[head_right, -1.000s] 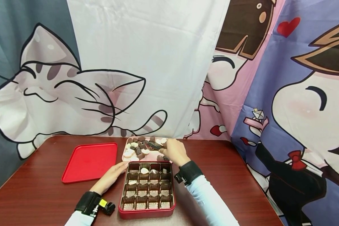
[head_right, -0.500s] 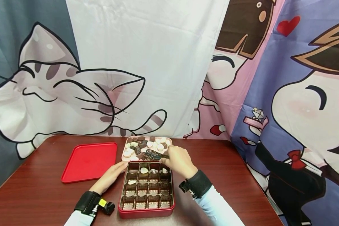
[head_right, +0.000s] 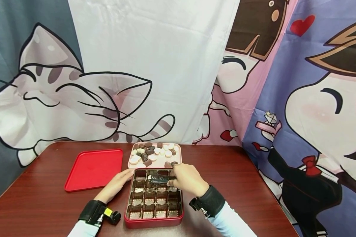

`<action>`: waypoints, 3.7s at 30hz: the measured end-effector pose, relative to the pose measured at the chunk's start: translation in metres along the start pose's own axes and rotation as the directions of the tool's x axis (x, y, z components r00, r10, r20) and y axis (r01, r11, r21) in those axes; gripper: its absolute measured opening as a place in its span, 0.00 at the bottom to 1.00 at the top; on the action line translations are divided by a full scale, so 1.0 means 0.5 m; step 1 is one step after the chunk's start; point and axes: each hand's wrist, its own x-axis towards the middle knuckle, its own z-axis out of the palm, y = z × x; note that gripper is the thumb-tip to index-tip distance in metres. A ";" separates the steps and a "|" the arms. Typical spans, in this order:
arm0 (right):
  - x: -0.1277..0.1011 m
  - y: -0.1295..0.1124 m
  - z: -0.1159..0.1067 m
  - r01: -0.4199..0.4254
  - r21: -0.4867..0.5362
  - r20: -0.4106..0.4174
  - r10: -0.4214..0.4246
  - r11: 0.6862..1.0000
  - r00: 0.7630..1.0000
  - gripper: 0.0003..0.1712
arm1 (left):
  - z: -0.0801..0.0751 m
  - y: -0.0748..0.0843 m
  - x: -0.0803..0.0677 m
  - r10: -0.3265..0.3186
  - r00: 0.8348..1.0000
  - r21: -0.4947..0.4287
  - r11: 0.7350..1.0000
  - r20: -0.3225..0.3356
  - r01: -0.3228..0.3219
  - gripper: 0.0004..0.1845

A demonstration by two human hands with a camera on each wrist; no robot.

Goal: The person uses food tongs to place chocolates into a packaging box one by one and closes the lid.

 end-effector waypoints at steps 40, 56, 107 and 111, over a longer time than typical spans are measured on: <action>0.116 0.106 0.018 -0.321 0.104 -0.112 0.332 0.941 0.937 0.11 | 0.000 -0.003 0.001 0.003 1.000 -0.015 1.000 0.002 -0.003 0.25; 0.165 0.178 0.109 -0.429 0.052 -0.092 0.432 0.902 0.897 0.21 | 0.002 -0.002 0.000 0.001 1.000 -0.003 1.000 -0.013 -0.001 0.25; 0.151 0.159 0.095 -0.369 0.120 -0.141 0.384 0.921 0.912 0.05 | 0.002 -0.005 -0.001 0.011 1.000 -0.021 1.000 0.008 -0.010 0.24; 0.144 0.142 0.069 -0.335 0.131 -0.151 0.353 0.933 0.924 0.07 | 0.000 -0.003 0.001 0.007 1.000 -0.018 1.000 0.010 -0.007 0.24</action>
